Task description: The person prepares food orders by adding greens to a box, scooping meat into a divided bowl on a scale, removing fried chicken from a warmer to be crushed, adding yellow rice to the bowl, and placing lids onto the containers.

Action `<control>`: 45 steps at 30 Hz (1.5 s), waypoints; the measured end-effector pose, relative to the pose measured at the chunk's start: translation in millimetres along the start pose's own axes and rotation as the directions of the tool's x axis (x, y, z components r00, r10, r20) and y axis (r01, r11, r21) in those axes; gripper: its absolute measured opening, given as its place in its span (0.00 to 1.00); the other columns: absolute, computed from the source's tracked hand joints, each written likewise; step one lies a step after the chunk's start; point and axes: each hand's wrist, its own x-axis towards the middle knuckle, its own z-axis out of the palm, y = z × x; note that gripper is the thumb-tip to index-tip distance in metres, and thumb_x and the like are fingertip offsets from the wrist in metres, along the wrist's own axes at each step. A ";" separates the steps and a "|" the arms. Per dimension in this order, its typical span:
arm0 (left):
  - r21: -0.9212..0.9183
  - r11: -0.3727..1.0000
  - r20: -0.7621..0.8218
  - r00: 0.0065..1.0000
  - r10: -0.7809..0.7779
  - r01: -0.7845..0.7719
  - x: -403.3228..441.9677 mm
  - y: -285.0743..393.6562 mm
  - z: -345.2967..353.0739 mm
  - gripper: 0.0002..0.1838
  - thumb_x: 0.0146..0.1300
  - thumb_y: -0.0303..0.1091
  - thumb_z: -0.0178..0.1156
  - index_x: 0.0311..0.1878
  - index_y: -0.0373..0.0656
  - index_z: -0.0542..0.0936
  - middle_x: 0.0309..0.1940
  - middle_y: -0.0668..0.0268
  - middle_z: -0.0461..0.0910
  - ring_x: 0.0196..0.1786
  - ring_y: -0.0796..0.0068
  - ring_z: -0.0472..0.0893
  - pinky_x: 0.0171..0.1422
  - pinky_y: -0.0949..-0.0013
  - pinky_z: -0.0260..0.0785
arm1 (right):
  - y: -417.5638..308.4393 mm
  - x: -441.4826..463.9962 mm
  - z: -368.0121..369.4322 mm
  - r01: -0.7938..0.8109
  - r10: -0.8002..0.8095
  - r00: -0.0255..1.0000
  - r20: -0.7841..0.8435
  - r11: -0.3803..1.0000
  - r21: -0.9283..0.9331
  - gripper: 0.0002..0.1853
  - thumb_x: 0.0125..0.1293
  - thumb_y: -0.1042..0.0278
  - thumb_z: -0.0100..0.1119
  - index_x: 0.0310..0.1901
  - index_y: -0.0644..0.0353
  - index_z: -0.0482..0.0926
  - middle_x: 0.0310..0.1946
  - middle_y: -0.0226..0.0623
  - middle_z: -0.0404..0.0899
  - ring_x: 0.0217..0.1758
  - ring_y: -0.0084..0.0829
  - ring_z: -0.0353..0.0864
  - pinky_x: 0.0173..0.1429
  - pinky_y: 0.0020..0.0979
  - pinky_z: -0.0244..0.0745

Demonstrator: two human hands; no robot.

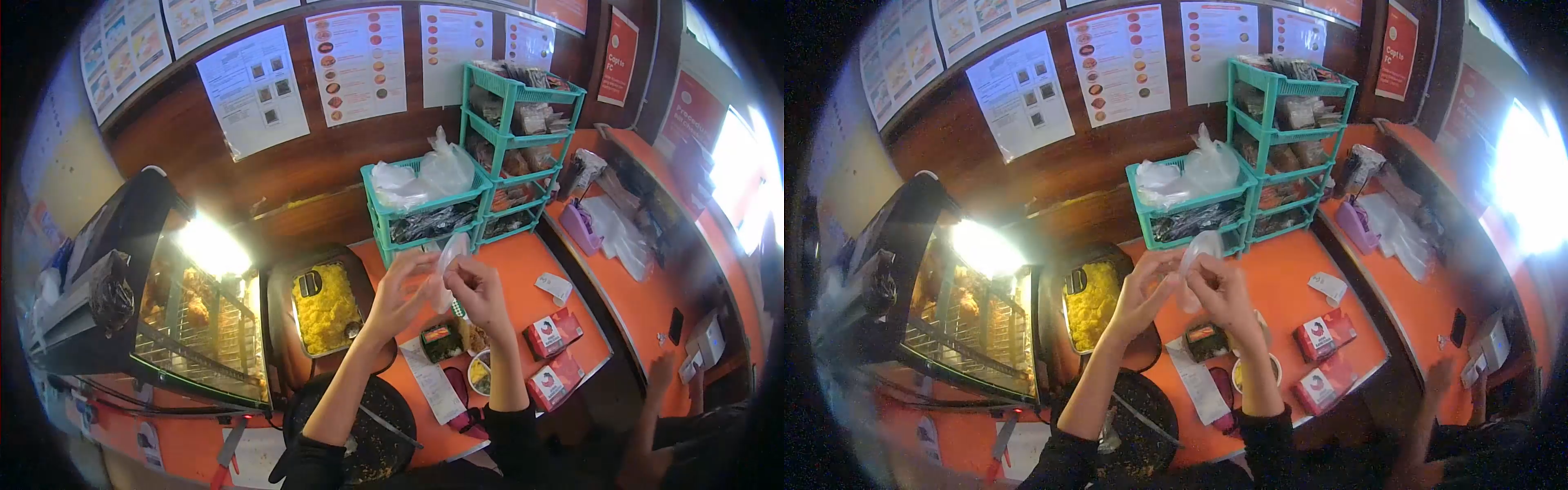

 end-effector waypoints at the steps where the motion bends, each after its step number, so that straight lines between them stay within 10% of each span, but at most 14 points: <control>1: -0.154 0.973 -0.021 0.984 -0.178 0.173 -0.5 -3.2 2.2 0.19 0.60 0.34 0.65 0.53 0.37 0.76 0.48 0.57 0.79 0.53 0.66 0.79 0.55 0.61 0.73 | 3.6 -0.6 7.1 -0.007 0.007 1.000 -0.025 1.000 -0.001 0.09 0.64 0.70 0.53 0.28 0.65 0.73 0.17 0.21 0.63 0.22 0.12 0.59 0.25 0.22 0.54; 4: -0.368 0.867 0.095 0.941 -0.324 0.336 -0.9 6.8 -4.6 0.10 0.64 0.28 0.60 0.46 0.35 0.78 0.41 0.65 0.81 0.44 0.76 0.81 0.49 0.67 0.78 | -18.4 -7.0 5.7 0.027 -0.021 0.999 0.045 0.992 -0.125 0.09 0.62 0.71 0.54 0.26 0.65 0.73 0.16 0.23 0.64 0.23 0.12 0.61 0.26 0.21 0.56; 11: -0.234 0.851 0.160 0.882 -0.443 0.470 8.4 2.2 -3.8 0.08 0.60 0.27 0.63 0.40 0.33 0.80 0.30 0.62 0.82 0.33 0.74 0.83 0.38 0.71 0.81 | 18.1 -16.1 4.9 0.034 -0.035 0.999 -0.006 0.988 -0.149 0.08 0.57 0.73 0.55 0.22 0.65 0.73 0.16 0.24 0.69 0.21 0.13 0.64 0.25 0.21 0.59; 18: -0.004 0.903 -0.109 0.898 -0.427 0.429 28.4 -28.4 -4.8 0.09 0.49 0.28 0.68 0.30 0.33 0.82 0.23 0.61 0.82 0.28 0.75 0.83 0.32 0.70 0.79 | 0.8 -17.3 -53.6 0.129 -0.001 0.939 -0.344 0.928 0.349 0.10 0.56 0.74 0.48 0.18 0.60 0.67 0.16 0.23 0.61 0.17 0.14 0.55 0.21 0.22 0.47; 23: 0.551 0.833 -0.427 0.875 0.230 0.050 100.7 -37.8 5.6 0.06 0.49 0.28 0.64 0.30 0.37 0.78 0.25 0.62 0.79 0.30 0.69 0.81 0.36 0.69 0.73 | 5.8 -44.3 -123.0 0.299 -0.184 0.880 -0.438 0.931 0.209 0.08 0.57 0.77 0.45 0.21 0.59 0.66 0.17 0.23 0.61 0.18 0.14 0.54 0.22 0.23 0.47; 26: 0.862 0.462 -0.178 0.728 0.662 -0.209 167.8 -46.5 21.6 0.08 0.54 0.25 0.59 0.38 0.41 0.76 0.33 0.59 0.73 0.35 0.58 0.77 0.39 0.61 0.72 | 9.4 -71.3 -135.4 0.096 -0.062 0.904 -0.422 0.994 0.060 0.08 0.59 0.77 0.45 0.22 0.60 0.67 0.18 0.23 0.61 0.20 0.13 0.55 0.24 0.22 0.48; 29: 0.958 0.079 0.151 0.718 0.680 -0.277 229.7 -115.4 26.6 0.12 0.53 0.31 0.58 0.42 0.43 0.77 0.35 0.58 0.73 0.40 0.56 0.76 0.46 0.55 0.69 | 33.0 -103.3 -153.2 -0.018 -0.021 0.864 -0.502 0.997 -0.071 0.09 0.60 0.75 0.46 0.22 0.62 0.67 0.24 0.28 0.66 0.28 0.16 0.62 0.30 0.19 0.53; 33: 0.929 0.320 0.089 0.951 0.296 -0.186 249.4 -196.7 34.5 0.15 0.57 0.32 0.54 0.49 0.44 0.75 0.41 0.55 0.74 0.45 0.52 0.77 0.51 0.52 0.68 | 62.1 -168.9 -176.6 -0.143 0.248 0.758 -0.604 0.966 0.217 0.10 0.58 0.72 0.45 0.21 0.59 0.63 0.29 0.39 0.70 0.31 0.24 0.69 0.36 0.27 0.67; 38: 0.953 0.274 -0.020 0.881 0.473 -0.126 220.3 -163.3 73.2 0.19 0.55 0.37 0.59 0.50 0.43 0.73 0.44 0.54 0.71 0.51 0.50 0.73 0.55 0.50 0.64 | 137.9 -240.7 -189.9 -0.156 0.520 0.598 -0.610 0.822 0.548 0.02 0.54 0.76 0.46 0.25 0.59 0.65 0.27 0.40 0.73 0.29 0.32 0.76 0.37 0.35 0.78; 40: 0.887 0.416 -0.127 0.762 0.635 -0.198 182.7 -131.0 101.1 0.15 0.56 0.36 0.59 0.45 0.41 0.74 0.45 0.55 0.69 0.49 0.51 0.72 0.56 0.50 0.63 | 144.8 -245.4 -171.9 -0.231 0.557 0.634 -0.537 0.799 0.556 0.01 0.56 0.74 0.47 0.28 0.58 0.67 0.27 0.37 0.73 0.29 0.32 0.76 0.34 0.33 0.77; 43: 0.659 0.675 -0.062 0.869 0.490 -0.333 71.6 -103.5 147.7 0.08 0.57 0.30 0.58 0.39 0.40 0.75 0.38 0.53 0.70 0.45 0.48 0.71 0.50 0.50 0.62 | 181.5 -247.4 -142.9 -0.273 0.661 0.528 -0.533 0.726 0.631 0.01 0.60 0.73 0.50 0.32 0.59 0.70 0.27 0.34 0.72 0.29 0.30 0.76 0.31 0.31 0.76; 45: 0.345 0.924 -0.068 0.977 0.201 -0.166 -21.5 -89.0 174.4 0.03 0.59 0.25 0.57 0.34 0.37 0.74 0.32 0.52 0.70 0.38 0.50 0.72 0.41 0.56 0.66 | 206.5 -245.1 -127.1 -0.503 0.598 0.538 -0.594 0.793 0.343 0.06 0.65 0.68 0.51 0.38 0.60 0.73 0.27 0.37 0.72 0.31 0.32 0.76 0.32 0.35 0.75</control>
